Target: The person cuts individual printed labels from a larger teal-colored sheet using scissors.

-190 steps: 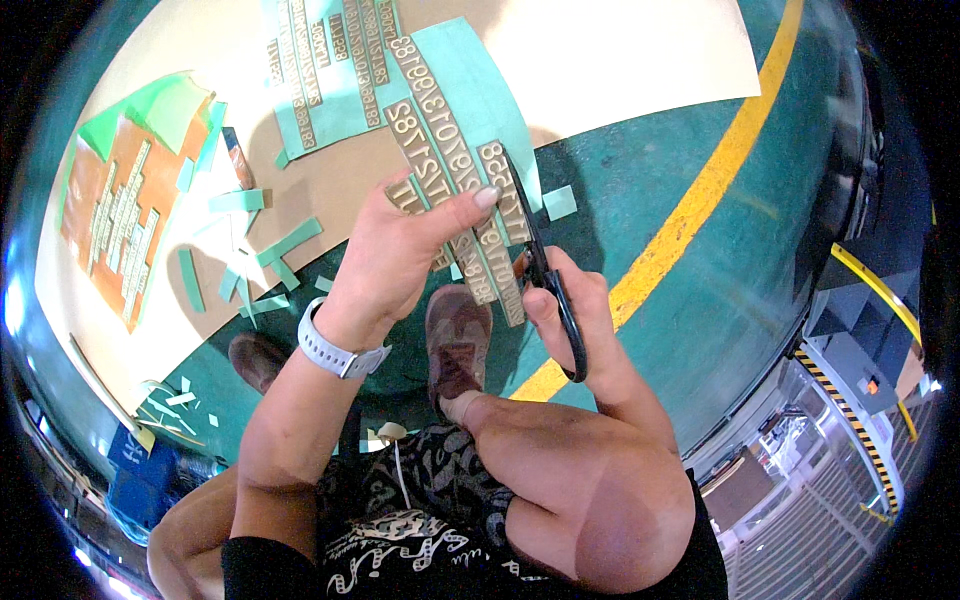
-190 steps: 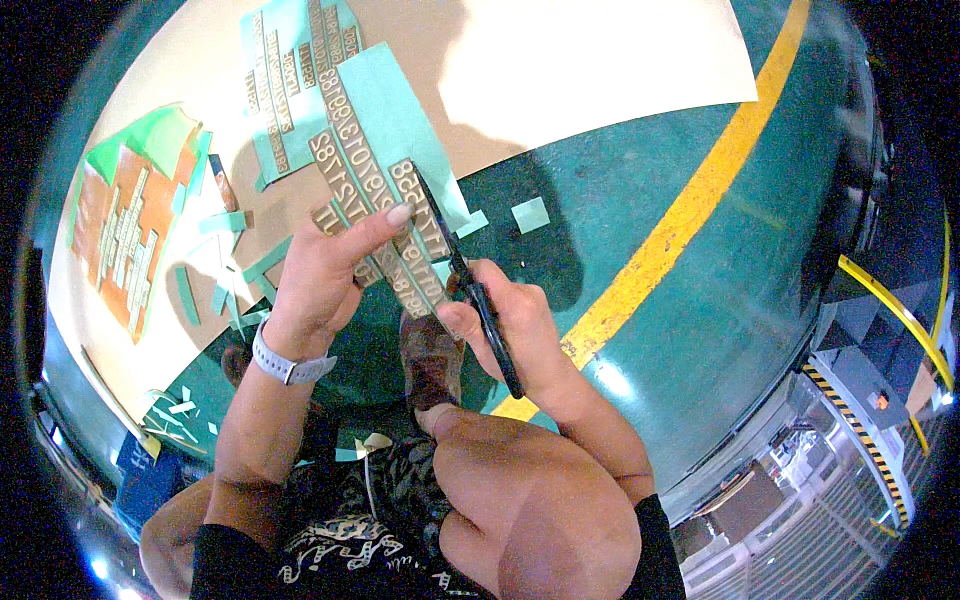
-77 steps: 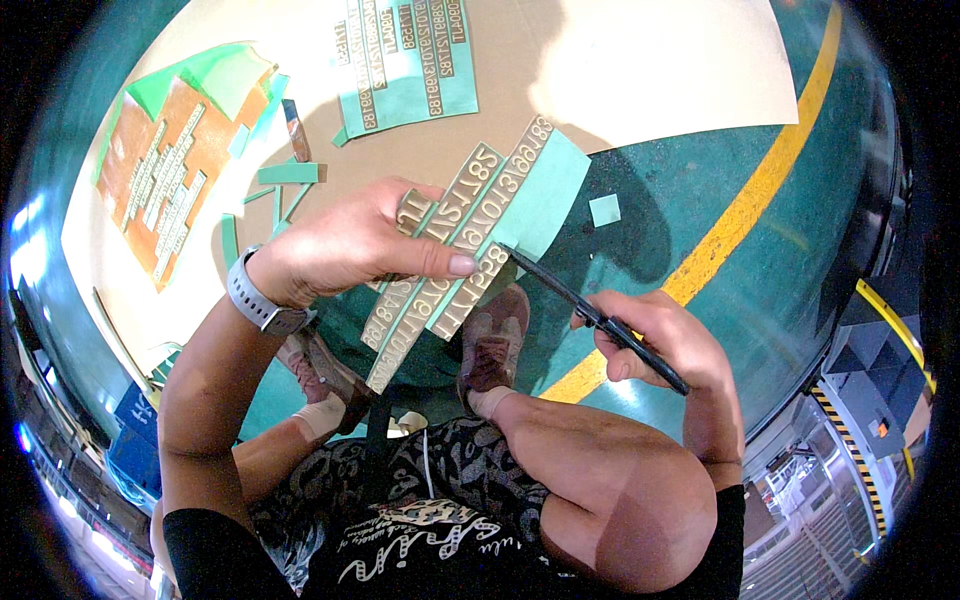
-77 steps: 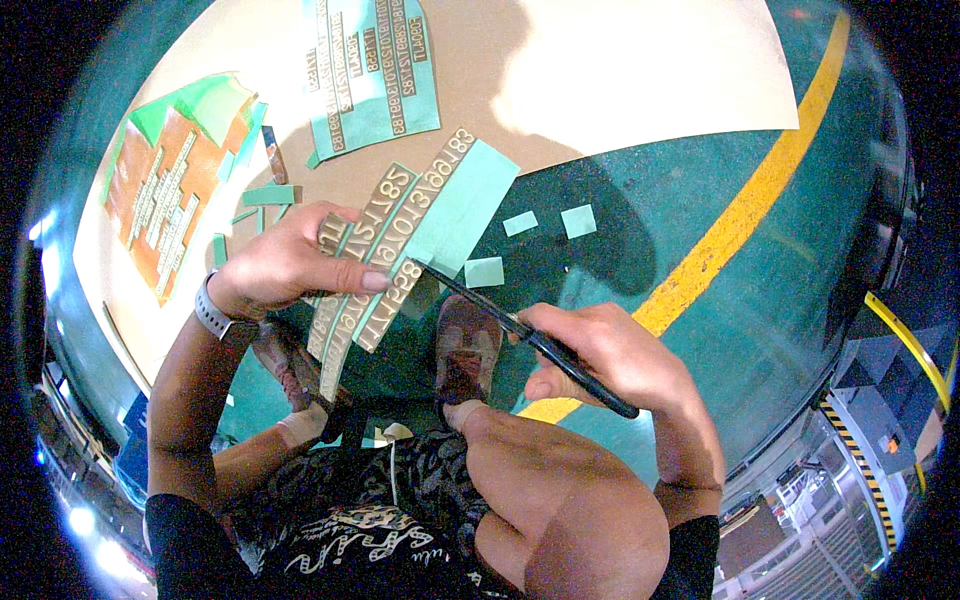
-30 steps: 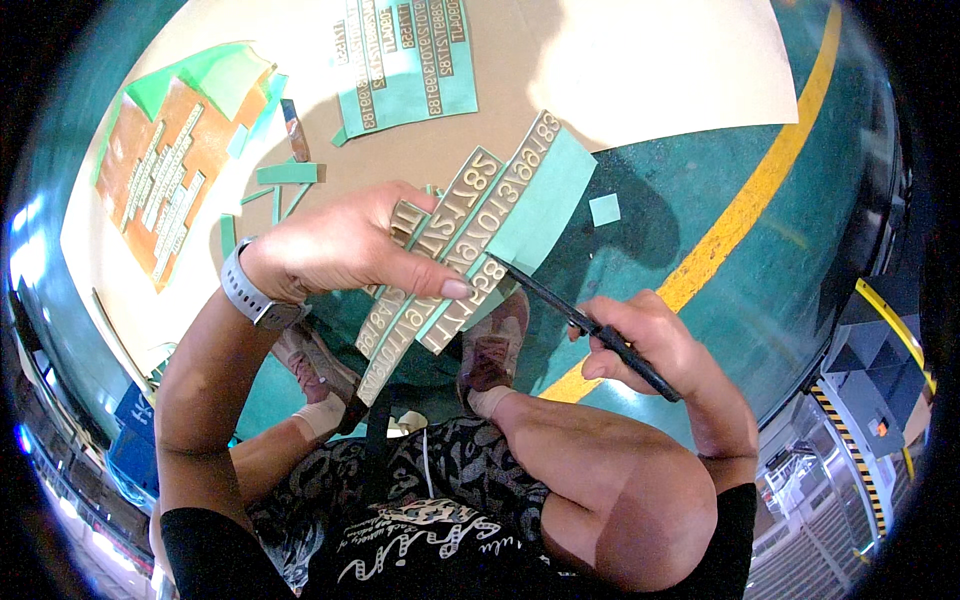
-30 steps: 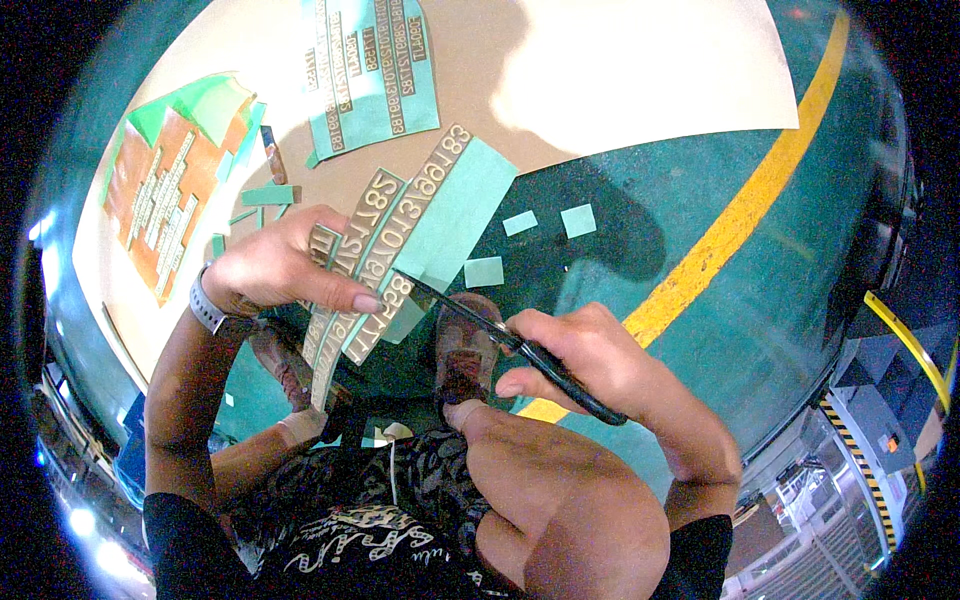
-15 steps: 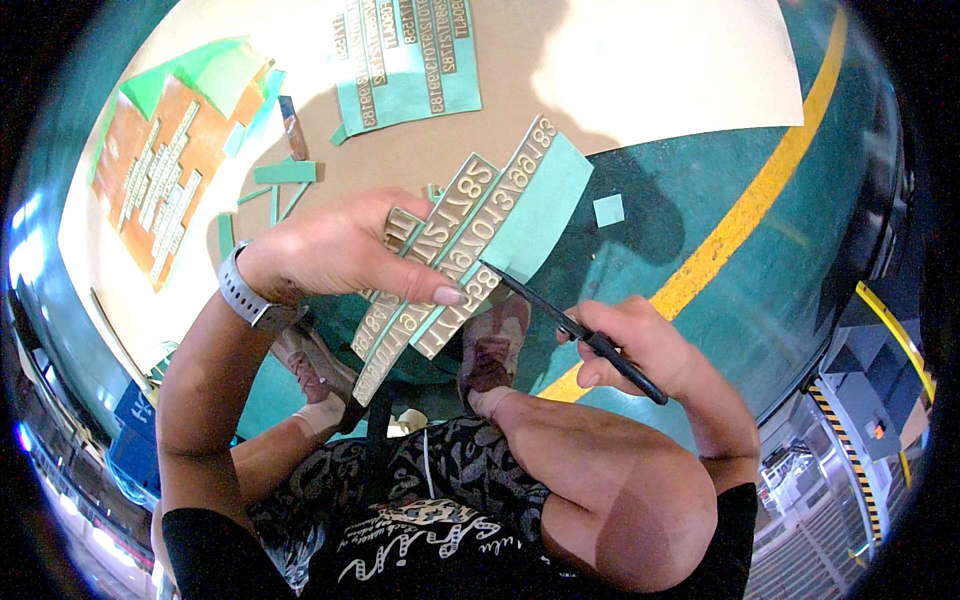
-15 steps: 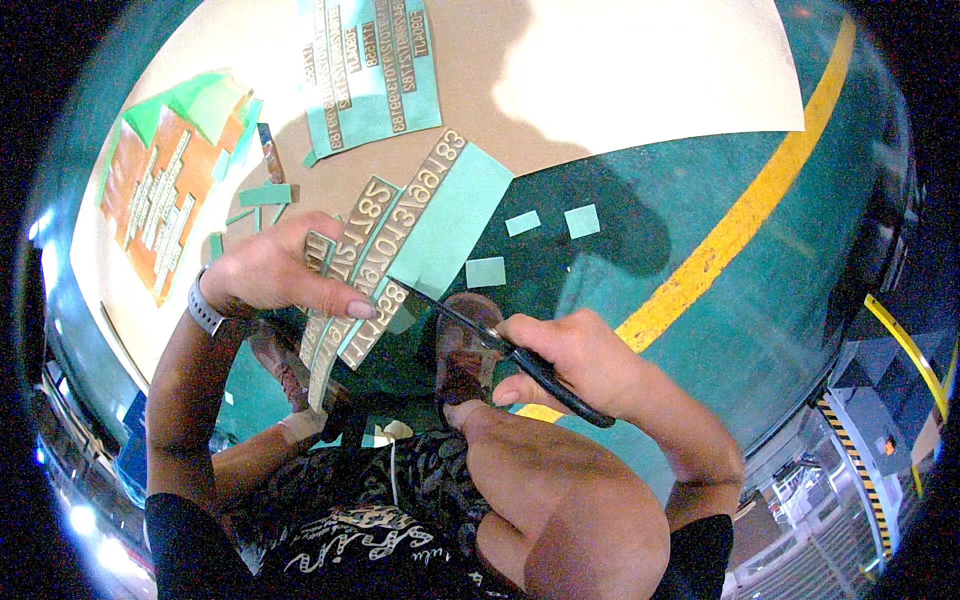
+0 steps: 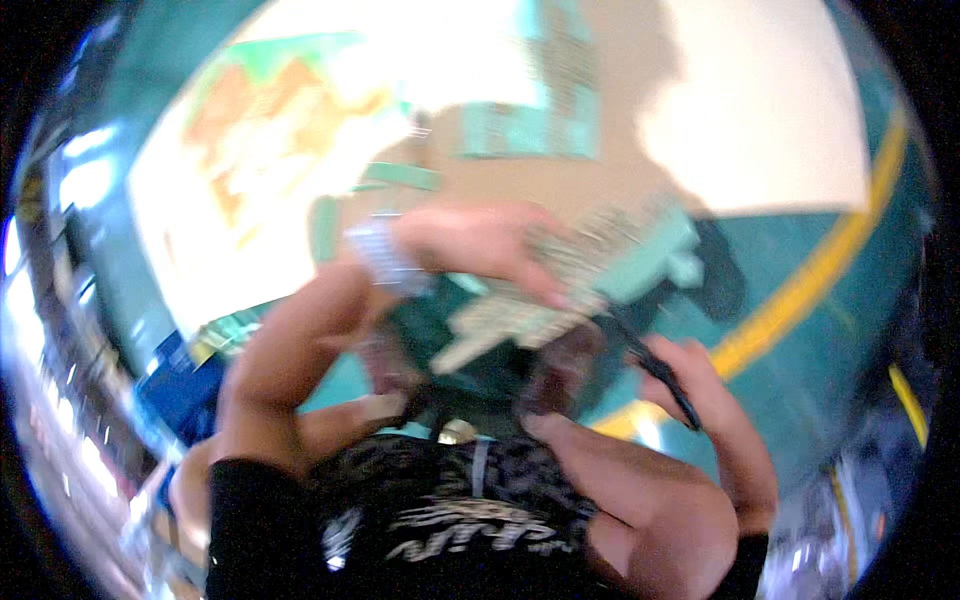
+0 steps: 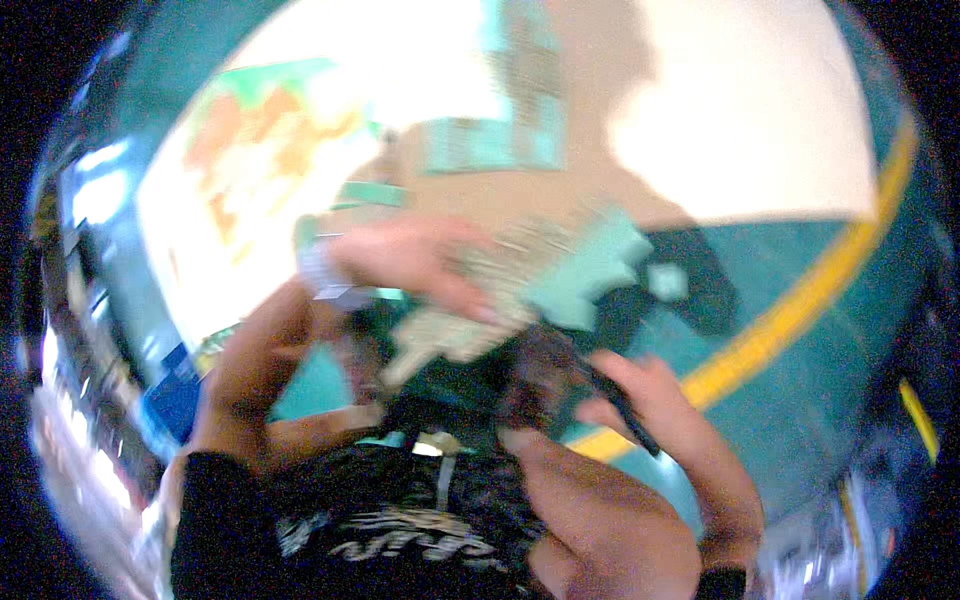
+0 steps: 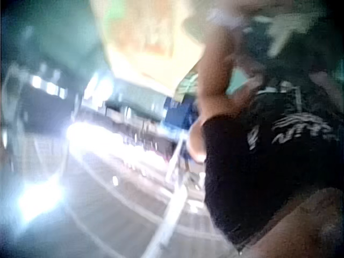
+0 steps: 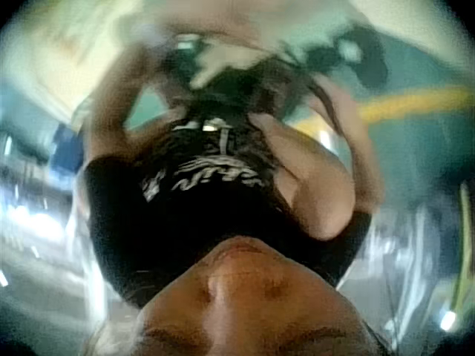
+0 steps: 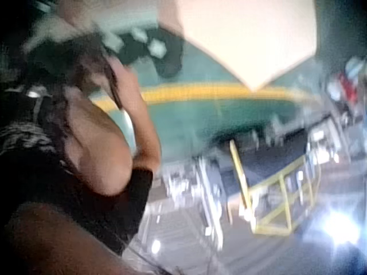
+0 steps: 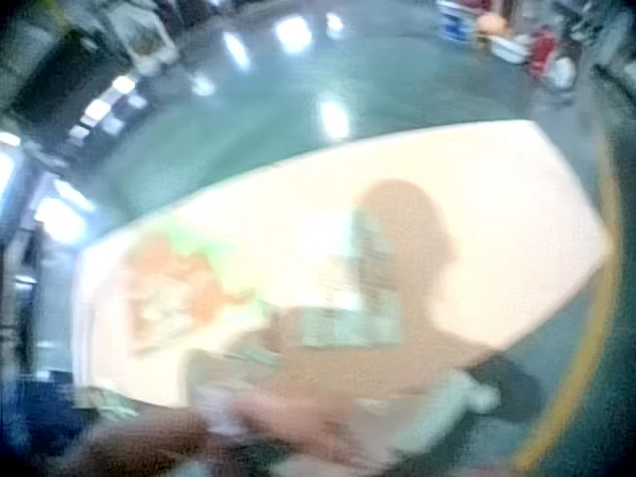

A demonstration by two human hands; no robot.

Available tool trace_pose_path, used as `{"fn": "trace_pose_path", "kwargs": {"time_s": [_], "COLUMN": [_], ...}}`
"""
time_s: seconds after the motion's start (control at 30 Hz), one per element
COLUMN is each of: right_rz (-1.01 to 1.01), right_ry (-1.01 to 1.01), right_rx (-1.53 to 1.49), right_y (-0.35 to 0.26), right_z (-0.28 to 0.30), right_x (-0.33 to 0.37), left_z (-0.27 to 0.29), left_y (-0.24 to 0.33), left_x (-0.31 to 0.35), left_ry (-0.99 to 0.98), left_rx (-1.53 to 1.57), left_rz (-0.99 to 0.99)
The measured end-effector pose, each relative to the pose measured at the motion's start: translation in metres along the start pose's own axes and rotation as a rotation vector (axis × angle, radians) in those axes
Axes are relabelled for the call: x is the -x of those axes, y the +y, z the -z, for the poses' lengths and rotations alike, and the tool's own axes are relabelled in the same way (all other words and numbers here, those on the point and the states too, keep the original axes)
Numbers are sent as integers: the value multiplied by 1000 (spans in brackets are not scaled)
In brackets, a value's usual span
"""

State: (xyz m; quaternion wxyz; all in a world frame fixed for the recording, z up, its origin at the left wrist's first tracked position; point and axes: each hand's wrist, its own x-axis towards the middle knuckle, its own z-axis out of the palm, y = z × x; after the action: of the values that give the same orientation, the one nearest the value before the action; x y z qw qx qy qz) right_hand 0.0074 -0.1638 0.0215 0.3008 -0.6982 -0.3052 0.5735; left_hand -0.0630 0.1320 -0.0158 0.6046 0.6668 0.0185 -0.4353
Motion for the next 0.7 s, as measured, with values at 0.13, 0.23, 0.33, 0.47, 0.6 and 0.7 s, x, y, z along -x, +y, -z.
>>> {"fn": "trace_pose_path", "kwargs": {"time_s": [0.13,0.23,0.33,0.47,0.6,0.7], "right_rz": [-75,199,92,322,261,324], "right_ry": [106,444,606,301,370,430], "right_rx": [14,-164,-449,231,161,45], "right_y": [29,58,85,10,-13,4], "right_z": [-6,-9,31,32,30,26], "right_x": [21,31,-14,-67,-91,-114], "left_z": [11,12,-4,-3,37,48], "left_y": [-15,-20,-15,-81,-16,7], "left_x": [-26,-38,-56,-164,-135,-67], "left_ry": [-120,-142,-207,-417,-72,243], "left_rx": [185,6,-482,-569,-667,-964], "left_rz": [-151,-118,-91,-134,38,-126]}}
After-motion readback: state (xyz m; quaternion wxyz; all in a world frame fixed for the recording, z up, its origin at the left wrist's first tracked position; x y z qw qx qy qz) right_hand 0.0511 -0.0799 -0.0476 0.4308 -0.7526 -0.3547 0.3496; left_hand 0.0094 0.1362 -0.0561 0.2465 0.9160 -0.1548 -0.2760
